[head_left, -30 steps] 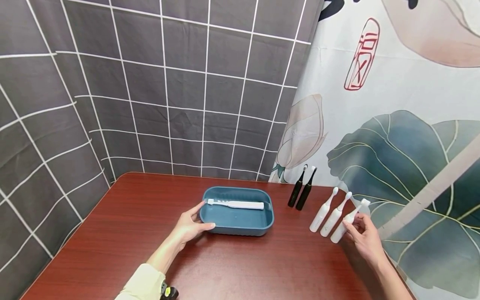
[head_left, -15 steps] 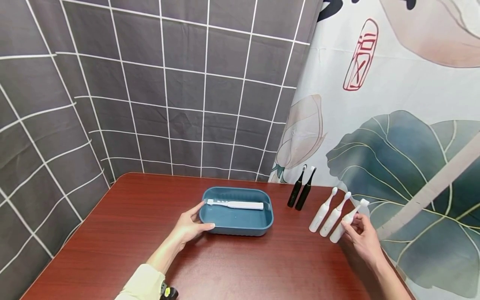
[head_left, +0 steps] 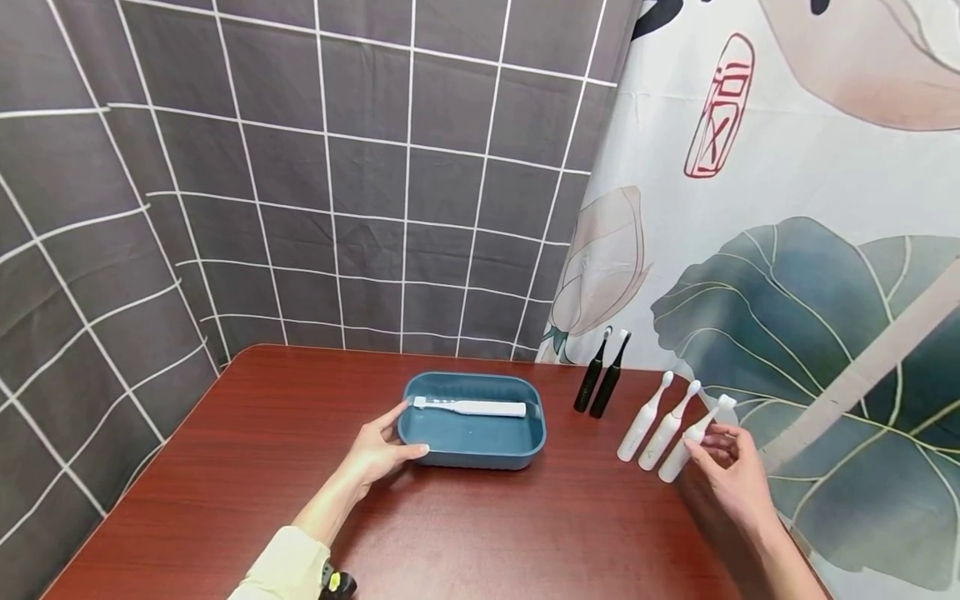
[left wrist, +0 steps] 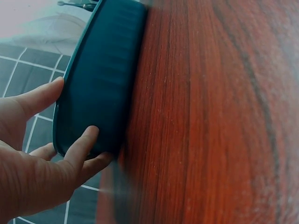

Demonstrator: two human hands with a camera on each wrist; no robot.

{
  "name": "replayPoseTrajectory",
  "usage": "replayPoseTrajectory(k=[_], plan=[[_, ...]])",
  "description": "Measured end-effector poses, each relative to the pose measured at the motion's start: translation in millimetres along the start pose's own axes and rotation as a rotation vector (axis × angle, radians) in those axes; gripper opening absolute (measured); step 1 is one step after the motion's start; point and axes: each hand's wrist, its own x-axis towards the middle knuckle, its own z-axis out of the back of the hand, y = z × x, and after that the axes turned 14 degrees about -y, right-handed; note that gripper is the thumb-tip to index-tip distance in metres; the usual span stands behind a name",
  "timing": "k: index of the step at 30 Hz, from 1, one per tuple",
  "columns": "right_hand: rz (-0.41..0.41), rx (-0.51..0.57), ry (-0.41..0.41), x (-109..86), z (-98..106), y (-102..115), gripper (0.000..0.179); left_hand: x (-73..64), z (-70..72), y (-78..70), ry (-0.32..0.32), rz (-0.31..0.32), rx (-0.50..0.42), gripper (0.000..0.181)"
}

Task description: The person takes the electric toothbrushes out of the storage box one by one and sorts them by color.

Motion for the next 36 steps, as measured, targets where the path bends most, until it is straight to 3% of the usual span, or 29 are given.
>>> replayPoseTrajectory(k=[4,6,9,14,18,25,36], plan=[[-0.072,0.017,-0.234,-4.2,1.5,15.6,0.037,0.1,2.0,-0.5,-0.011,0.006,0.026,0.089],[-0.057,0.086,-0.339,-7.1,-0.5,24.9,0.029,-0.1,3.0,-1.0,-0.009,0.011,0.028,0.089],[0.005,0.172,-0.370,-14.5,-5.0,47.5,0.020,-0.3,3.8,-2.1,-0.002,0.012,0.012,0.090],[0.097,0.247,-0.220,-31.1,-13.2,101.8,0.009,-0.8,3.4,-3.4,0.006,0.008,-0.009,0.091],[0.130,0.293,-0.058,-35.0,-26.1,127.7,0.024,-0.5,3.0,-4.5,-0.002,0.018,0.003,0.090],[0.131,0.316,0.186,-19.5,-75.5,122.3,0.053,-0.5,3.8,-6.3,-0.004,0.026,0.004,0.090],[0.181,0.257,0.423,-15.9,-146.2,142.2,0.057,-0.7,1.8,-2.7,0.003,0.003,0.001,0.090]])
